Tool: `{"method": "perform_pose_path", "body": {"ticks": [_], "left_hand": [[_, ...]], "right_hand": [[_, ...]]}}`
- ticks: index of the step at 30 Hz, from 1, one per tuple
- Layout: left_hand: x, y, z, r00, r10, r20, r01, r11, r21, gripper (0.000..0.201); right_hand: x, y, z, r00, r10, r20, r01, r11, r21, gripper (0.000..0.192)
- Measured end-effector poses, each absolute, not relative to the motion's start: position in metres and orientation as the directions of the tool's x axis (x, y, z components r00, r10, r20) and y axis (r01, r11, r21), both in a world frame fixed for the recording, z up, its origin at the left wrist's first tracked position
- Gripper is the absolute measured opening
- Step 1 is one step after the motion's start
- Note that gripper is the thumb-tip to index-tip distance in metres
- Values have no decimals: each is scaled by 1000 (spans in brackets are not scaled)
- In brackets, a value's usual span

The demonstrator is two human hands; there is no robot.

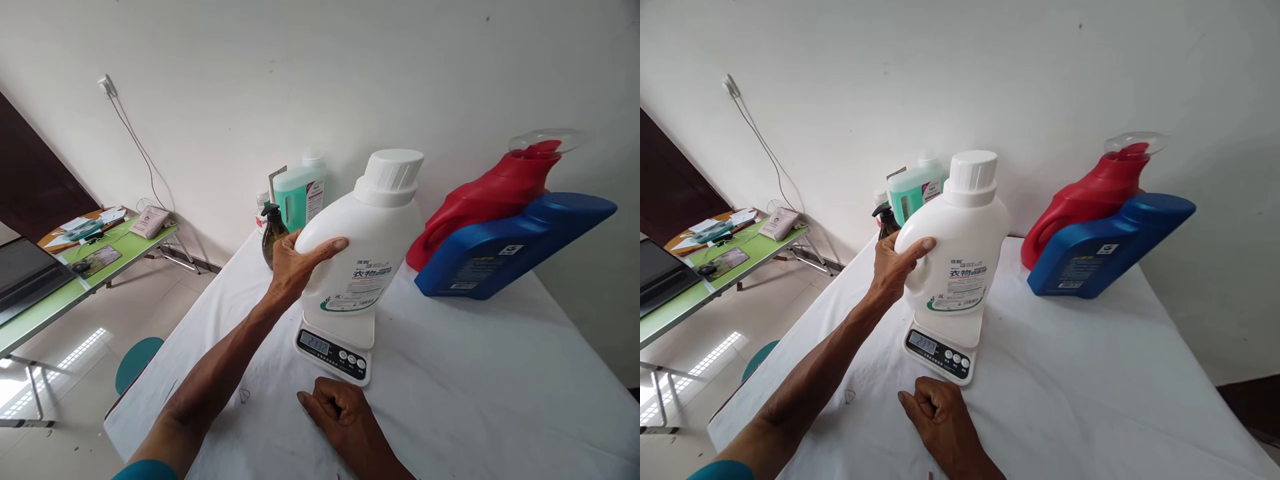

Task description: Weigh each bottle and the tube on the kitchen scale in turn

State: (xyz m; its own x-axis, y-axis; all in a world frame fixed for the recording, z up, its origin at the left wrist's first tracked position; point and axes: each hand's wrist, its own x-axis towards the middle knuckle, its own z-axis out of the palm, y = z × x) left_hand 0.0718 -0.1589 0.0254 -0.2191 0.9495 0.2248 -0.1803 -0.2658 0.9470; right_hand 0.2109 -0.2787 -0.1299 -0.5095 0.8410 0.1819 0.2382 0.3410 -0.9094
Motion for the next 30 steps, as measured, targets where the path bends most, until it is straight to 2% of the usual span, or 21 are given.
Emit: {"method": "perform_pose_path", "body": {"ticks": [4, 8, 15, 18, 21, 27, 30], "left_hand": [[72, -165, 34, -263, 938, 228, -200, -284, 938, 49], [51, -179, 56, -348, 891, 292, -158, -362, 919, 50], [-25, -226, 82, -566, 703, 431, 128, -441, 888, 57], [-54, -239, 72, -661, 609, 439, 223, -399, 890, 50], [-72, -240, 54, -733, 545, 408, 234, -362, 902, 43], [-81, -215, 17, -820, 456, 346, 225, -299, 927, 46], [-82, -199, 3, -832, 457, 316, 199, -285, 938, 48]], "right_hand": [[211, -279, -130, -506, 847, 161, 251, 323, -913, 48], [211, -277, -131, -501, 855, 137, 250, 295, -922, 50], [210, -277, -132, -497, 857, 137, 229, 282, -932, 53], [210, -277, -132, -498, 856, 136, 235, 285, -929, 54], [211, -277, -132, -503, 855, 123, 254, 283, -925, 54], [212, -276, -134, -522, 842, 138, 269, 315, -910, 53], [214, -276, -141, -527, 836, 152, 283, 341, -896, 53]]}}
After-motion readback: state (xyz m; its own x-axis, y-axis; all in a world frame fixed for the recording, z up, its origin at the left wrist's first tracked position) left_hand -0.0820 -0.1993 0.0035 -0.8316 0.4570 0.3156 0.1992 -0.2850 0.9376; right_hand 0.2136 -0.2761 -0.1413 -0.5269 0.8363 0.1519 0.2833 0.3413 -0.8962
